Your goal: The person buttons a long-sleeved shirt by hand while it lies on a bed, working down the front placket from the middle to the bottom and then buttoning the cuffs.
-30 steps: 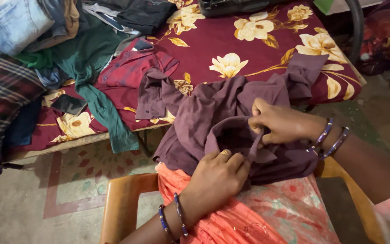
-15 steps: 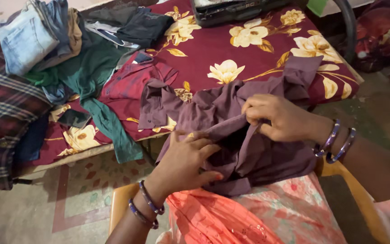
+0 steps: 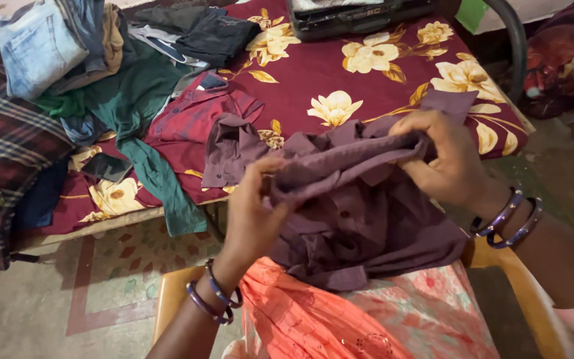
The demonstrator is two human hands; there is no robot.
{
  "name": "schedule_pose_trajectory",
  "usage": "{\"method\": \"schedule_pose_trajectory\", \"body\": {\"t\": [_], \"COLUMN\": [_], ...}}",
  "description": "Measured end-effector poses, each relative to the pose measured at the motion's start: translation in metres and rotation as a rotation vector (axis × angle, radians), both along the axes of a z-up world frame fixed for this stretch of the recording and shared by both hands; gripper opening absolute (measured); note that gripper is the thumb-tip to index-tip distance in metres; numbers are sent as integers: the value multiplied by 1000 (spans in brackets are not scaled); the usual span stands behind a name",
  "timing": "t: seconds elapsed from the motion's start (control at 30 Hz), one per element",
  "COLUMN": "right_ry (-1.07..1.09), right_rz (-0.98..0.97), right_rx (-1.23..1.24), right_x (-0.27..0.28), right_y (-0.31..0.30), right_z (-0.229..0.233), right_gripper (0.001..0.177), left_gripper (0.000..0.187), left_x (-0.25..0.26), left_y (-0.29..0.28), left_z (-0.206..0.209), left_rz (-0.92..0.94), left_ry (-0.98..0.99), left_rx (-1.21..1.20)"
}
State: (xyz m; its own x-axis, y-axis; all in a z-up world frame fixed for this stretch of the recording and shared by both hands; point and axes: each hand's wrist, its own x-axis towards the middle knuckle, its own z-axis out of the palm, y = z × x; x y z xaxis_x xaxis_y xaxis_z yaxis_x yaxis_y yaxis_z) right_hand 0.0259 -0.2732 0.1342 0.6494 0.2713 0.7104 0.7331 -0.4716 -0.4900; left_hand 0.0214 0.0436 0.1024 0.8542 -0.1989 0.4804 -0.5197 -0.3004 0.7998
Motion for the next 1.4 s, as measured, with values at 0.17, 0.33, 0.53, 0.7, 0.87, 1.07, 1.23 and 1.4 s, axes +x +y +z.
{"method": "schedule_pose_trajectory", "body": {"t": [0.17,0.33,0.53,0.7,0.87,1.07,1.23,1.4], "right_ry": [198,496,978,610,968,1283,970,-55], "right_rz": [75,233,231,-386,-727,-622,-786,-507], "right_rx": [162,-132,-110,-56,-311,157,307,-77], "right_x": [0,10,72,160,203,205,201,155], "right_y": [-2,-7,-52,-167,-219,-240,-209,-120], "right_z": [-5,7,-47,-113,-175,-219,-184,-61], "right_gripper": [43,61,68,29,49,55,42,44], "left_gripper": [39,37,39,47,47,53,64,59], "left_x": [-3,4,33,53,49,39,24,4], "left_y": [-2,13,36,64,57,32,19,2], "left_z": [-4,-14,-37,-62,-75,-65,-49,-19], "left_rz": [17,12,42,243,330,371,466,368], "left_ry": [-50,-24,327,243,308,93,-173,-397], "left_rx": [-184,41,-247,-321,-126,318,479,340]}}
